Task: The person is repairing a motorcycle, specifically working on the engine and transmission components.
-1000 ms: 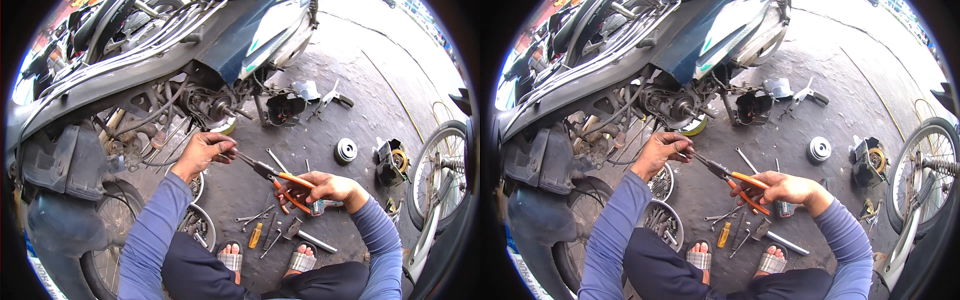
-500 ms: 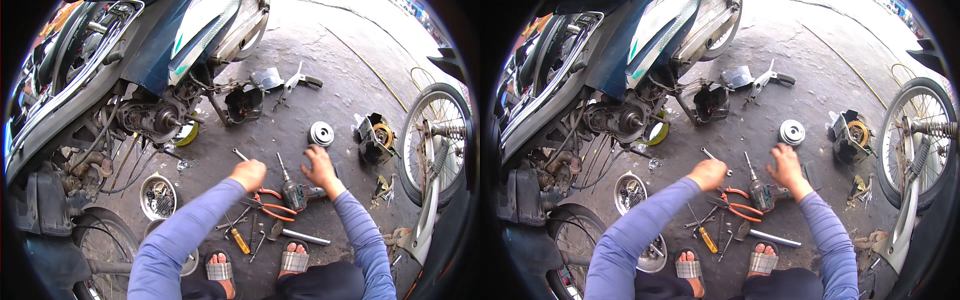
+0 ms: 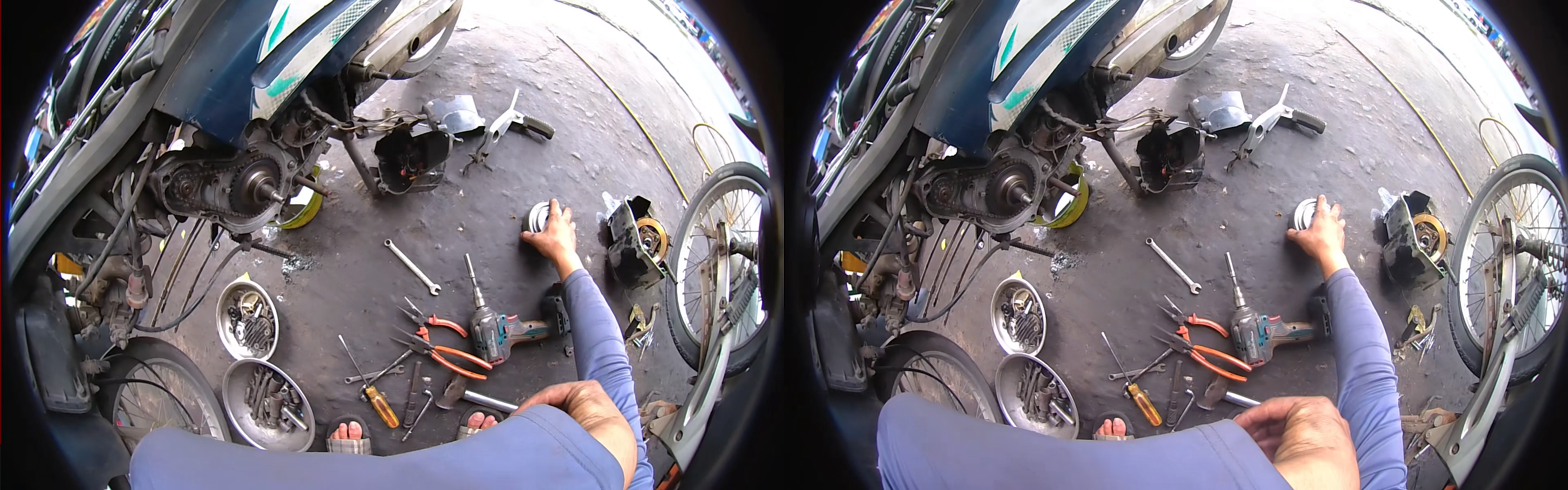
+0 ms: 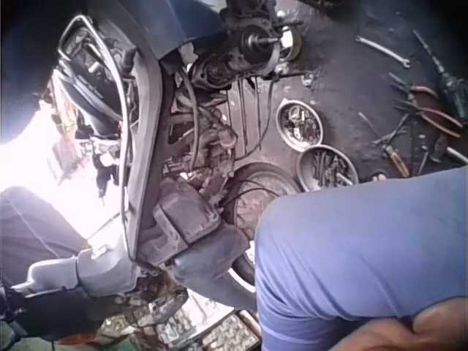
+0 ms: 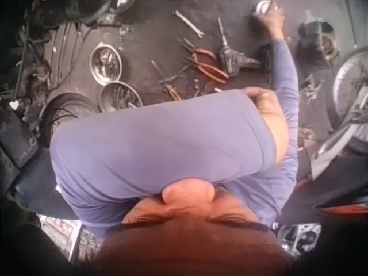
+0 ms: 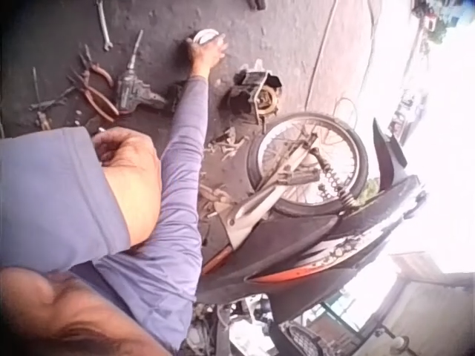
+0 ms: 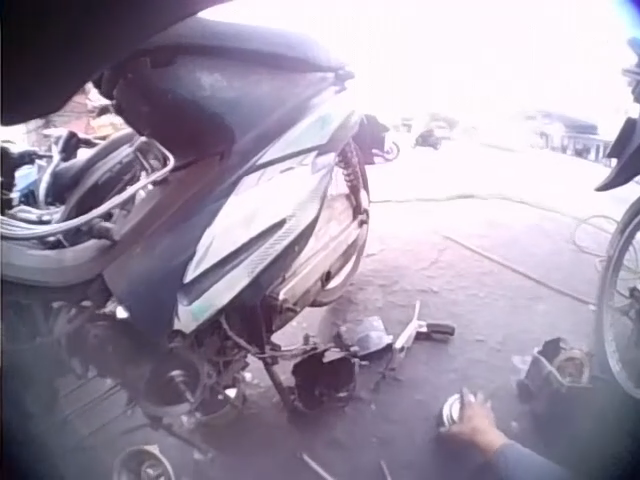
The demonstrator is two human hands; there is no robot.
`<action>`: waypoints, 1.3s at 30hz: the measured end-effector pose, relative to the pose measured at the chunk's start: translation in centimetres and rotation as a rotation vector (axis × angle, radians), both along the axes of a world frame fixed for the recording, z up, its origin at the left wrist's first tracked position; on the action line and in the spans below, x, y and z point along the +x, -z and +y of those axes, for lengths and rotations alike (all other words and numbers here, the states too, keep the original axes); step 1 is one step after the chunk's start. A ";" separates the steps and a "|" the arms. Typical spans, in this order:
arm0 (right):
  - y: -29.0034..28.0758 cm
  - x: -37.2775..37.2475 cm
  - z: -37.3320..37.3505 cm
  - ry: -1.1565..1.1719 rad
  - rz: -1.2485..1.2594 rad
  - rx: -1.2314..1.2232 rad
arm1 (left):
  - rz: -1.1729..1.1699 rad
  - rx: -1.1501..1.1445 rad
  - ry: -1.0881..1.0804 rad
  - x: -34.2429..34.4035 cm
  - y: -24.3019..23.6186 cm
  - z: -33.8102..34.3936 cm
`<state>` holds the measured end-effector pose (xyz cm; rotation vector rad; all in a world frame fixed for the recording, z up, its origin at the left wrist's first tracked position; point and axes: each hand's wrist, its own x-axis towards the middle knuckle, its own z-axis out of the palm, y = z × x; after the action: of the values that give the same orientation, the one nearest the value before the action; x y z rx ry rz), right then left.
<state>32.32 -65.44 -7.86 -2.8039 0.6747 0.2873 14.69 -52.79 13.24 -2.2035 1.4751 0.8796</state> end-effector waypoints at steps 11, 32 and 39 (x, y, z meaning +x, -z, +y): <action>-2.5 -6.3 -0.6 -0.150 -0.372 0.455 | 0.087 -1.128 -1.173 10.8 8.5 6.4; -5.7 -9.1 4.5 -0.374 -0.427 0.675 | 1.432 -1.506 -1.587 4.1 20.9 11.3; -3.0 -1.4 -1.7 -0.040 -0.163 0.040 | 1.047 -1.493 -1.716 -0.2 23.1 16.1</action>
<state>30.93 -67.16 -4.85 -2.7673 0.5701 0.0768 14.46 -36.72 -9.89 -4.5558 -0.8057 1.8317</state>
